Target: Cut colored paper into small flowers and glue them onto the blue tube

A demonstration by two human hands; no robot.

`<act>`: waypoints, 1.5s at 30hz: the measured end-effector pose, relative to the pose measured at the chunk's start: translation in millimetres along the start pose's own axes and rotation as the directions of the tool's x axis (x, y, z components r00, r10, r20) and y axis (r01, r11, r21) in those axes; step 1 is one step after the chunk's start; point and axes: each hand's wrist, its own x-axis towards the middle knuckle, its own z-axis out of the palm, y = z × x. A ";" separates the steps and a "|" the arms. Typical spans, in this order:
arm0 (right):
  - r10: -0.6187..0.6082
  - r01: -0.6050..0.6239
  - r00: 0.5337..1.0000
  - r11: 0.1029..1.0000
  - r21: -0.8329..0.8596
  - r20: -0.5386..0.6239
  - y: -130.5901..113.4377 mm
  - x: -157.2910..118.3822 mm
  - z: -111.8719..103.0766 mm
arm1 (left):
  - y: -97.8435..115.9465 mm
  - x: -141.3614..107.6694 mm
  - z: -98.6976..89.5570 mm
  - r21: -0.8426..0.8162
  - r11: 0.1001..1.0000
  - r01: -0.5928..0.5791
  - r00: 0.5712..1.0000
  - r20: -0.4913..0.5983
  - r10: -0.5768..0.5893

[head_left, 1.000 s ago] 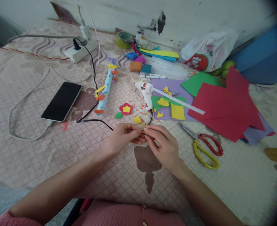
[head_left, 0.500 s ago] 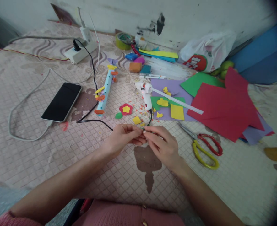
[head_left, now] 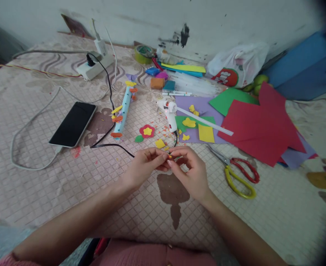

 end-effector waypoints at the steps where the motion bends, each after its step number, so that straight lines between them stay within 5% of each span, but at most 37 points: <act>1: 0.005 -0.005 1.000 1.000 -0.002 -0.007 0.1 -0.1 1.1 | -0.8 -0.1 0.5 -0.011 1.000 -0.002 1.000 0.004 0.002; 20: 0.045 -0.046 0.995 0.999 -0.008 -0.093 -1.6 -7.0 8.1 | -2.3 -6.0 9.4 0.020 0.994 -0.106 0.992 -0.074 0.107; 31: 0.253 -0.279 0.958 0.932 0.232 0.137 -0.1 2.8 -6.7 | 3.6 -5.8 5.8 0.088 0.993 -0.079 0.997 -0.011 0.080; 45: 0.235 -0.277 0.952 0.934 0.225 0.198 0.6 3.7 -12.9 | 4.9 -6.7 0.7 0.282 0.944 -0.169 0.986 0.042 0.164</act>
